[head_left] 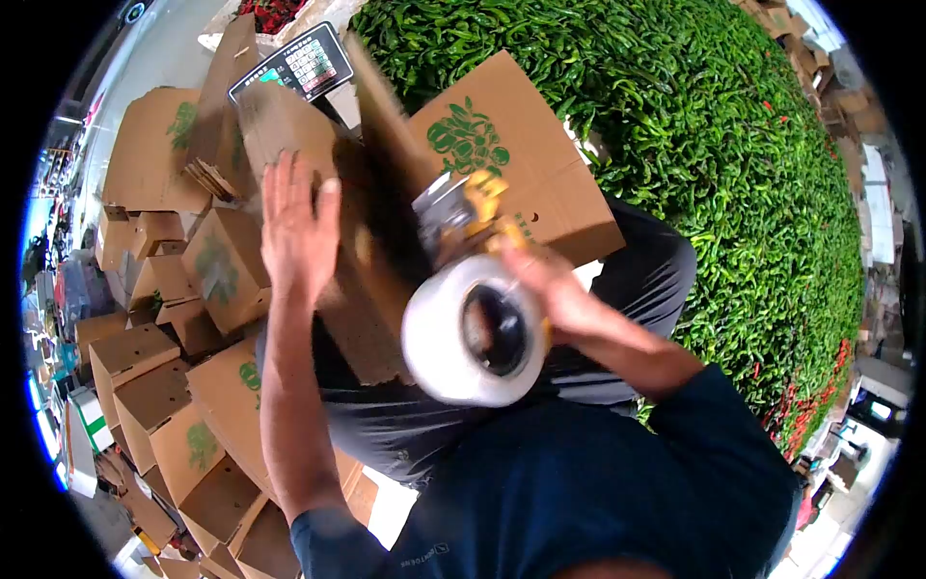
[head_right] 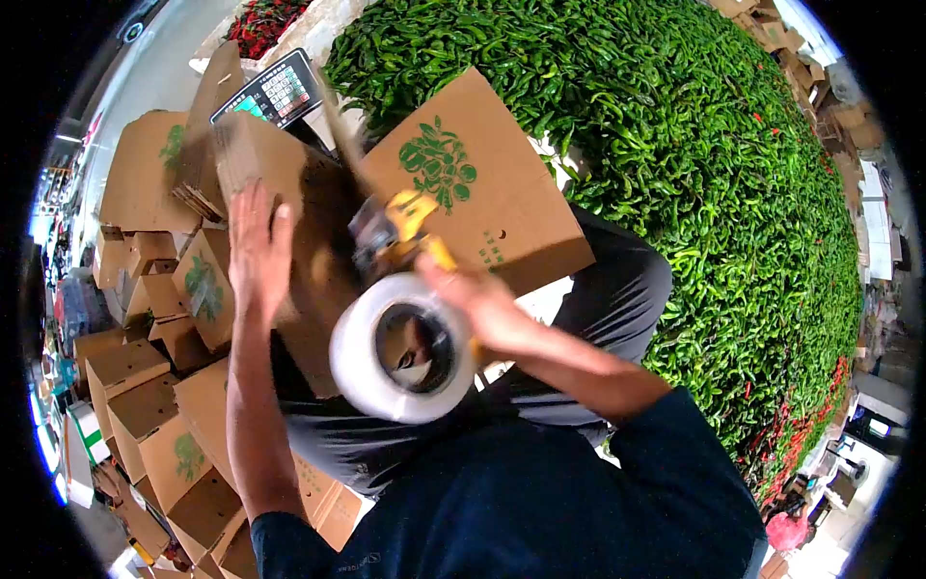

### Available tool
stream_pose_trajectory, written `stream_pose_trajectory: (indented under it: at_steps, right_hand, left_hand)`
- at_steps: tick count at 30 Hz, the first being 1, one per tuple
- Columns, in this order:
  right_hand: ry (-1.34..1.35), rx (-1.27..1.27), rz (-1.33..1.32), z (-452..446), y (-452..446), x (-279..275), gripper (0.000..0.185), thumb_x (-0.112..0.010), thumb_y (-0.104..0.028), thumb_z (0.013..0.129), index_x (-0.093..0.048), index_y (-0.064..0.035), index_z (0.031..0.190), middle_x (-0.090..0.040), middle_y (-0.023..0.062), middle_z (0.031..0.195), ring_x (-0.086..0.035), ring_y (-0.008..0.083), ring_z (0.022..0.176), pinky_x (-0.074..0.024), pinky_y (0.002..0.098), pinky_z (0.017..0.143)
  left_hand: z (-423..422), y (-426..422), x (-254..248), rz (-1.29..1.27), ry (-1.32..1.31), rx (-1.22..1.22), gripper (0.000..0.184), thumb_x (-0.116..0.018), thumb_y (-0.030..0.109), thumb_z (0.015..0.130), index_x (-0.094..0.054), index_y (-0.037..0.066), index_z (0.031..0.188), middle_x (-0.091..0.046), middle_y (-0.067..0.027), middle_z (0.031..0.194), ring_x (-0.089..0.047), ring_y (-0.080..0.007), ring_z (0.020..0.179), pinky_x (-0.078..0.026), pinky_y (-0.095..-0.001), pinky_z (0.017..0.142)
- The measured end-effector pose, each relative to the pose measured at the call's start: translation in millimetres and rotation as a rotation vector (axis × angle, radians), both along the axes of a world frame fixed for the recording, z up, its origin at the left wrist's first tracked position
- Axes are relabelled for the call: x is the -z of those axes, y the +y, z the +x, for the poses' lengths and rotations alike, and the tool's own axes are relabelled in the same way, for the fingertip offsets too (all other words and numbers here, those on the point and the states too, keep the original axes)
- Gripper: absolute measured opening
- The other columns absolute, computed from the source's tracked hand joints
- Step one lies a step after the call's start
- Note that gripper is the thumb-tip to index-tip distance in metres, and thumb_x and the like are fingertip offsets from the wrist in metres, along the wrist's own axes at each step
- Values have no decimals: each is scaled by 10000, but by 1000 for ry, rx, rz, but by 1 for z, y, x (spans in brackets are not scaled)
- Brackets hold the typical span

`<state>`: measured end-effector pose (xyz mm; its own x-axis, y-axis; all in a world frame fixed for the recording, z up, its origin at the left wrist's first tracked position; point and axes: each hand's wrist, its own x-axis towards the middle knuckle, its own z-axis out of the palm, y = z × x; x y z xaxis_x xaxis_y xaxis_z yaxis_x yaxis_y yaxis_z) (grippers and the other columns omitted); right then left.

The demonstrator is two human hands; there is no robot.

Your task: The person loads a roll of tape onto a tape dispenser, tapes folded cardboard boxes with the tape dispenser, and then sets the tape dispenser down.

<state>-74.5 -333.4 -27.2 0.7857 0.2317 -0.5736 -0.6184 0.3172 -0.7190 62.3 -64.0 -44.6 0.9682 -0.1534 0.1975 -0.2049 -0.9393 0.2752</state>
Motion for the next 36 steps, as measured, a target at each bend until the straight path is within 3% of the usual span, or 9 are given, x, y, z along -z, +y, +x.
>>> stream_pose_trajectory:
  at_steps: [5,7,9,19,24,27,29,31,36]
  right_hand:
    - [-491,294,-591,38,-39,38,609,-614,-397,978,-499,51,1375,-647,68,1132,-576,114,1030,-465,271,925]
    - [-398,133,-636,68,-43,73,594,-641,-310,959,-463,3,1431,-643,106,1191,-579,134,1080,-457,274,944]
    - [-80,72,-280,108,-24,108,566,-643,-311,949,-500,-9,1407,-642,131,1221,-590,154,1105,-464,289,946]
    - [-498,-543,-693,301,96,190,646,-599,-554,917,-528,-153,1419,-653,159,1234,-602,275,1127,-440,375,992]
    - [-648,-827,-780,310,103,200,601,-625,-568,867,-638,-103,1248,-708,129,982,-674,267,804,-528,409,702]
    - [-449,-1074,-818,281,98,168,563,-580,-481,922,-519,-230,1422,-707,155,1023,-682,276,903,-531,394,800]
    - [-690,-960,-590,225,76,171,565,-575,-460,933,-477,-264,1454,-703,150,937,-682,256,761,-547,395,688]
    - [-412,-1021,-548,174,57,122,572,-579,-432,942,-449,-267,1475,-690,133,828,-650,230,596,-526,362,536]
    - [-503,-1079,-479,113,39,139,553,-585,-403,943,-464,-265,1465,-652,99,699,-584,201,483,-472,327,434]
  left_hand:
    - [-8,50,13,6,-91,110,632,-570,219,905,-363,51,1477,-330,-164,1548,-282,-400,1431,-278,-461,1163]
    - [-8,52,10,1,-83,114,633,-573,193,891,-371,57,1475,-338,-165,1543,-287,-405,1427,-279,-466,1161]
    - [-8,48,6,-2,-64,119,626,-567,192,891,-379,67,1475,-340,-163,1542,-288,-402,1427,-280,-469,1159]
    - [-9,45,-3,31,2,58,626,-553,117,852,-412,27,1456,-359,-158,1542,-298,-375,1440,-289,-469,1162]
    - [-9,61,5,30,38,12,663,-559,56,800,-429,15,1449,-375,-181,1529,-300,-385,1439,-262,-468,1175]
    - [-8,59,3,-18,6,52,653,-545,62,811,-429,24,1453,-376,-172,1531,-302,-382,1438,-258,-467,1176]
    - [-8,60,3,-12,9,44,632,-535,71,832,-429,25,1453,-376,-171,1530,-303,-382,1436,-260,-464,1175]
    - [-11,59,5,-3,9,36,616,-527,75,847,-429,25,1453,-376,-171,1530,-305,-383,1434,-262,-461,1174]
    - [-7,53,7,-5,-18,49,579,-488,121,883,-432,22,1450,-372,-172,1532,-294,-379,1439,-241,-452,1182]
